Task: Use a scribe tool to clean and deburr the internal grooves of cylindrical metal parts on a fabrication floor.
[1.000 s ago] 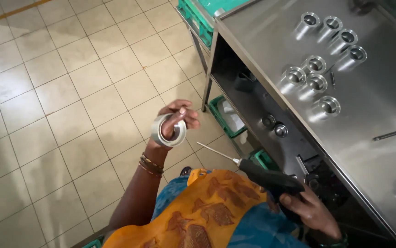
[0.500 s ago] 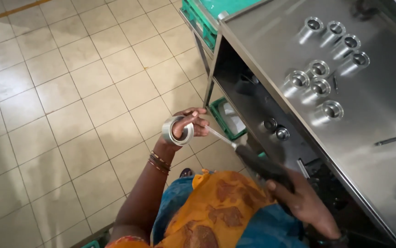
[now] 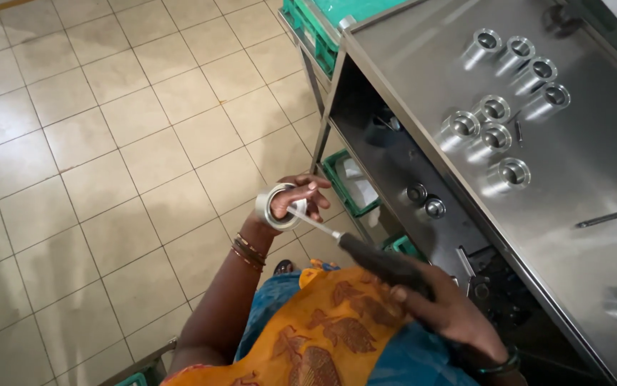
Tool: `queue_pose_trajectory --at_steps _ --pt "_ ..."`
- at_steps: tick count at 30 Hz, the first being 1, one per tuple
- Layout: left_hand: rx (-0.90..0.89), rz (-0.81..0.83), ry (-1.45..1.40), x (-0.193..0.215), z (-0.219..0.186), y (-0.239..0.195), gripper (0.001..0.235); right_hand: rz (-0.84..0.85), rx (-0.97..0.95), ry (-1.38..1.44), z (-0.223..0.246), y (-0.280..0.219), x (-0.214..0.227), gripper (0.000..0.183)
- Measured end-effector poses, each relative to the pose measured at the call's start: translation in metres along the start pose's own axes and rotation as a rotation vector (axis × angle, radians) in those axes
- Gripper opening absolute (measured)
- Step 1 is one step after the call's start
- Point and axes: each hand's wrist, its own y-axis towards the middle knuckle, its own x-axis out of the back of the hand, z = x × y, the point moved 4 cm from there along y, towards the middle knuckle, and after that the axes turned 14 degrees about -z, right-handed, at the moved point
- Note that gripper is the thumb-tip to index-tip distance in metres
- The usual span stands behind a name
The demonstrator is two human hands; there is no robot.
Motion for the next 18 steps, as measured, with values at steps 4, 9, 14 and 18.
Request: queue_pose_trajectory --at_steps 4,9,14,18 --pt "-0.057 -0.039 -0.026 -0.004 0.0 -0.003 0.051 -0.099 -0.009 0.057 -0.018 0.003 0.016 0.049" --pt "-0.209 -0.447 0.066 -0.011 -0.026 -0.007 0.058 -0.208 0.086 -0.127 -0.039 -0.001 0.038 0.042" --pt "-0.103 -0.226 0.04 -0.014 -0.022 0.0 0.057 -0.056 0.044 -0.022 -0.031 0.008 0.017 0.043" --pt "-0.188 -0.259 -0.01 0.003 -0.019 0.012 0.041 -0.162 -0.039 -0.117 -0.041 0.011 0.015 0.046"
